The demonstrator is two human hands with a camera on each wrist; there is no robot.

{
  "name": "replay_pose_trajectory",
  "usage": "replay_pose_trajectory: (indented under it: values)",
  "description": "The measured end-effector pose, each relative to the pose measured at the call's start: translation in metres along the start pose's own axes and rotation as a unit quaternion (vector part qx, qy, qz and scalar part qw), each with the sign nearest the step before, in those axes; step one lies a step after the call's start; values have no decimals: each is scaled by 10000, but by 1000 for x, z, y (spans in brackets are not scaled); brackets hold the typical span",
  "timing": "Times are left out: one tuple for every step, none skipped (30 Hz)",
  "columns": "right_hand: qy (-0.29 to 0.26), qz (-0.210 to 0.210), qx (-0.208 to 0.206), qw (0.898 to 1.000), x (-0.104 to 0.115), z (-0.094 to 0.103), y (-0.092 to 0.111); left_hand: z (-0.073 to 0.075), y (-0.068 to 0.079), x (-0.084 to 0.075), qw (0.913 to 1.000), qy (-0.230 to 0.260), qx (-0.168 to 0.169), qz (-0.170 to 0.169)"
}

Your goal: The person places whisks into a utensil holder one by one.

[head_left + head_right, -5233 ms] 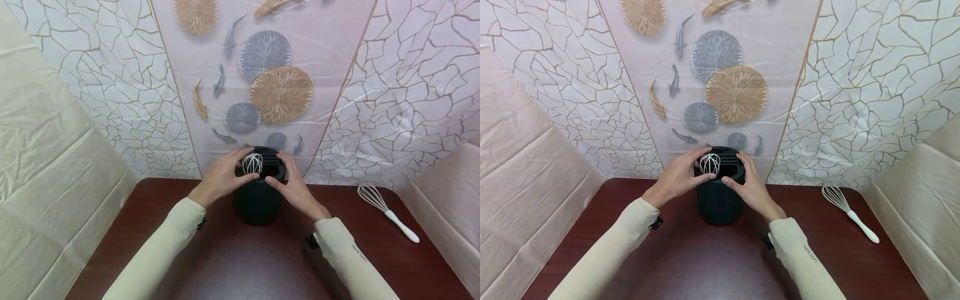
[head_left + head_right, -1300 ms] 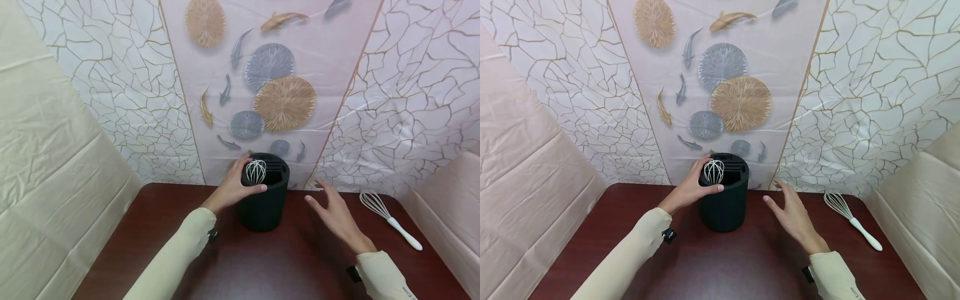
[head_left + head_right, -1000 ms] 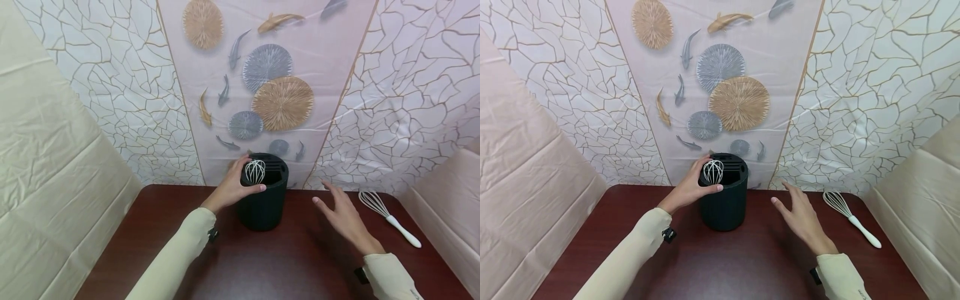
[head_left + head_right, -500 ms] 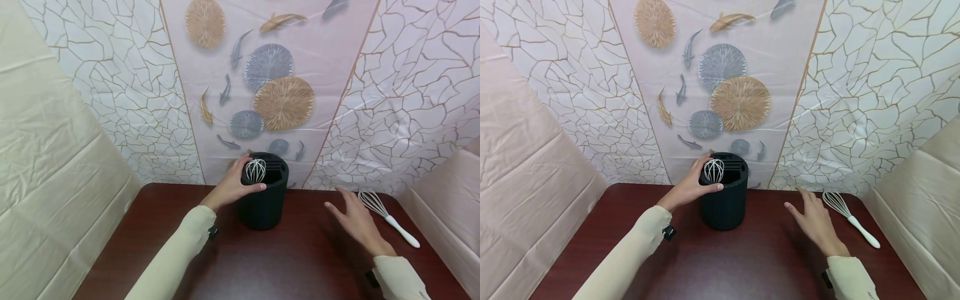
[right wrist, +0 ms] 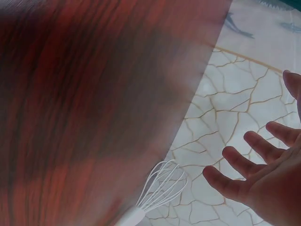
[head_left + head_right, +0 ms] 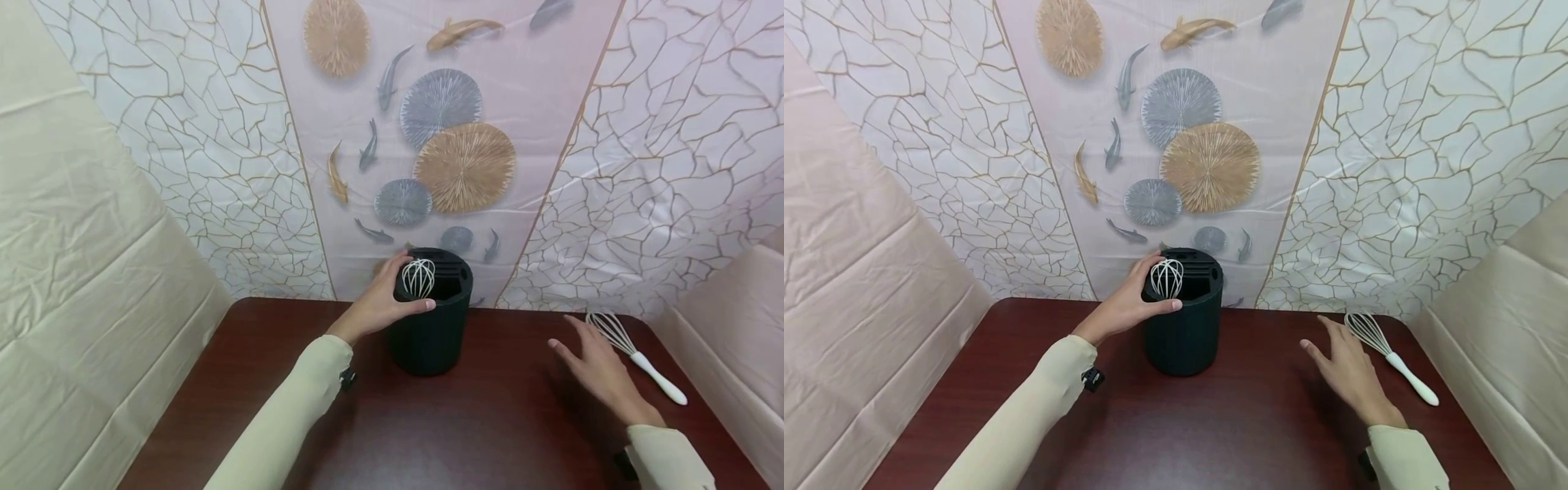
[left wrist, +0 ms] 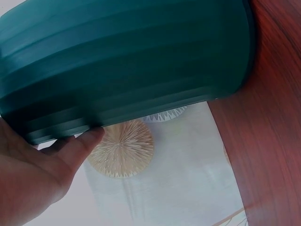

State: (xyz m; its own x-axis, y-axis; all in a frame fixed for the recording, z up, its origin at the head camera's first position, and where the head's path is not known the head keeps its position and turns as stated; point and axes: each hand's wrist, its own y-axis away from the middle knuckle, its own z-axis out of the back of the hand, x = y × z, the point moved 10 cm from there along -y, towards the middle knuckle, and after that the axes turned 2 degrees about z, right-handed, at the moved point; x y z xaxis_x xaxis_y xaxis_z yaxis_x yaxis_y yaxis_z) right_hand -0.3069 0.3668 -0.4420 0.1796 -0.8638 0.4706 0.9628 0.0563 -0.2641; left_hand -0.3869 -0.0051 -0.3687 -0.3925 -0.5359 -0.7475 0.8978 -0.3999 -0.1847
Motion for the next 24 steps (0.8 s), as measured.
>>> replay_pose_trajectory:
  values:
    - [34, -12, -4, 10000, -2, 1, 0, 0, 0, 0, 10000, -14, -5, 10]
    - [89, -20, -22, 10000, -3, 1, 1, 0, 0, 0, 10000, -34, -10, 16]
    - [147, -30, -46, 9999, -5, 3, 2, 0, 0, 0, 10000, -63, -17, 34]
    - [208, -26, -82, 9997, -7, 4, 2, 0, 0, 0, 10000, -63, -21, 41]
    - [254, -18, -130, 9996, -9, 5, 3, 0, 0, 0, 10000, -74, -19, 52]
    - [288, -21, -184, 9994, -11, 6, 4, 0, 0, 0, 9999, -73, -19, 69]
    - [330, -24, -227, 9992, -14, 7, 4, 0, 0, 1, 10000, -62, -16, 76]
    - [360, -35, -264, 9990, -17, 8, 5, 0, 0, 1, 10000, -33, -16, 83]
    - [385, -43, -312, 9988, -21, 9, 5, 1, 0, 2, 10000, 1, -20, 79]
    - [426, -46, -377, 9984, -24, 11, 5, 2, -1, 2, 10000, 35, -30, 61]
    - [478, -93, -417, 9979, -28, 13, 6, 2, -1, 2, 10000, 49, -33, 50]
    - [549, -155, -449, 9974, -32, 15, 6, 3, -1, 1, 10000, 57, -34, 25]
    - [646, -218, -488, 9965, -36, 17, 7, 3, -2, 1, 10000, 54, -31, 2]
    - [727, -290, -535, 9955, -39, 20, 8, 4, -2, 0, 10000, 54, -24, -10]
    - [810, -373, -565, 9944, -43, 23, 8, 4, -2, 0, 10000, 50, -17, -36]
    - [889, -457, -572, 9933, -46, 25, 9, 4, -3, 0, 10000, 61, -2, -40]
    - [962, -534, -566, 9923, -50, 27, 10, 4, -3, 0, 10000, 69, 16, -37]
    - [1015, -604, -567, 9914, -53, 28, 10, 4, -3, 0, 10000, 75, 28, -40]
    - [1059, -669, -561, 9905, -57, 30, 10, 4, -3, 0, 9999, 91, 34, -46]
    - [1081, -735, -545, 9899, -60, 31, 10, 4, -4, 0, 9999, 118, 37, -59]
    - [1088, -795, -507, 9896, -64, 31, 11, 4, -4, 1, 9999, 133, 36, -79]
    - [1090, -833, -478, 9894, -67, 32, 11, 4, -4, 1, 9999, 141, 37, -91]
    - [1075, -879, -448, 9893, -71, 32, 11, 4, -4, 1, 9998, 136, 41, -105]
    - [1043, -924, -431, 9893, -76, 32, 12, 4, -5, 1, 9998, 132, 49, -126]
